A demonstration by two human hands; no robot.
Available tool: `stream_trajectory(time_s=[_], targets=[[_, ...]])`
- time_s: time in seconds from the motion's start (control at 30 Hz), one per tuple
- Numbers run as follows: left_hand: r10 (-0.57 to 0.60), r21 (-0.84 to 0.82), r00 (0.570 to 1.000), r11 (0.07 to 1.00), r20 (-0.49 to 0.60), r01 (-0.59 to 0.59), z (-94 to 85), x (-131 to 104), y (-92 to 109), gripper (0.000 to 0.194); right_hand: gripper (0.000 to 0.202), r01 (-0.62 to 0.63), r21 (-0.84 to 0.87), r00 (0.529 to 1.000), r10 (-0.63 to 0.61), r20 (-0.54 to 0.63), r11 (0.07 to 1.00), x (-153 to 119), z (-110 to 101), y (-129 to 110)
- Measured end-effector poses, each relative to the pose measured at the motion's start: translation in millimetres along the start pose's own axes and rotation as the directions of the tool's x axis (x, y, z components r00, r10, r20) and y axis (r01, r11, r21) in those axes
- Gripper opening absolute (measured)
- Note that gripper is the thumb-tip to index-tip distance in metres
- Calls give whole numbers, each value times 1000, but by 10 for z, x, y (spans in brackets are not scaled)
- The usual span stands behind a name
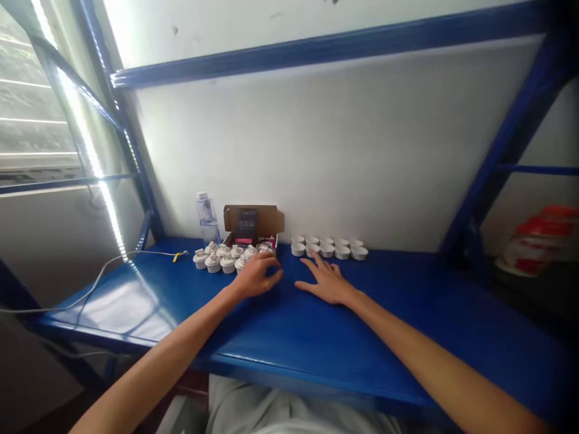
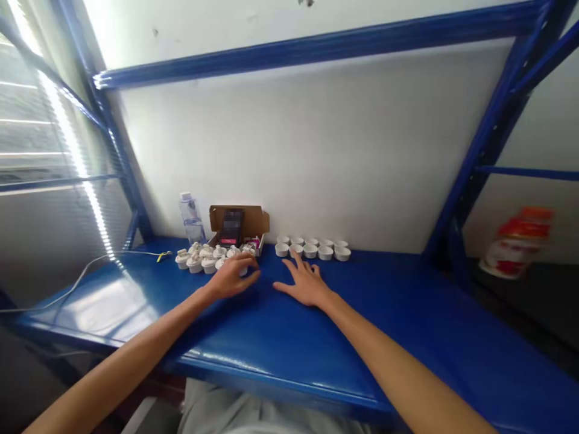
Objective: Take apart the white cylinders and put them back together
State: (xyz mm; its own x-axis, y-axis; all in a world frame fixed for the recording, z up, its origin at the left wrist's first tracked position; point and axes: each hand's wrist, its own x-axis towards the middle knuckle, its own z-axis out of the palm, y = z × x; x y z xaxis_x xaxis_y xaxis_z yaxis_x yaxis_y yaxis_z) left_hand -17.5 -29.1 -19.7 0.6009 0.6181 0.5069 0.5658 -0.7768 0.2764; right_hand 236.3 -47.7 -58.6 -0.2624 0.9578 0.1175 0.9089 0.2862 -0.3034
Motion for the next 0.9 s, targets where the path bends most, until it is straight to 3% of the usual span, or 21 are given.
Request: stream_trajectory(time_s=[0.2, 0.47, 0.6, 0.7, 0.77, 0.9], targets=[[-138, 218, 983, 962, -122, 162, -97, 2, -208, 20, 81, 85, -103, 996, -87, -22, 991, 78, -27, -28], [-152, 147, 981, 974, -119, 169, -92, -37, -268, 17, 86, 123, -110, 985, -135, -111, 986, 337, -15, -157], [-108, 17, 989, 994, -99, 110, -87, -41, -236, 18, 75, 110, 67, 977, -95, -192, 992, 258, 43, -113], [-54, -123, 996, 991, -68, 46, -75, -33, -204, 26, 50, 187, 239, 967, -135, -218, 953, 248, 36, -72], [-42, -248, 998, 968, -48, 29, -53, -26, -188, 37, 39, 234, 391, 955, -135, -264, 890, 279, 22, -87], [-80, -524, 997, 848, 23, 80, 21, -21, -153, 55, 48, 250, 723, 935, 34, -354, 644, 352, 15, -250]])
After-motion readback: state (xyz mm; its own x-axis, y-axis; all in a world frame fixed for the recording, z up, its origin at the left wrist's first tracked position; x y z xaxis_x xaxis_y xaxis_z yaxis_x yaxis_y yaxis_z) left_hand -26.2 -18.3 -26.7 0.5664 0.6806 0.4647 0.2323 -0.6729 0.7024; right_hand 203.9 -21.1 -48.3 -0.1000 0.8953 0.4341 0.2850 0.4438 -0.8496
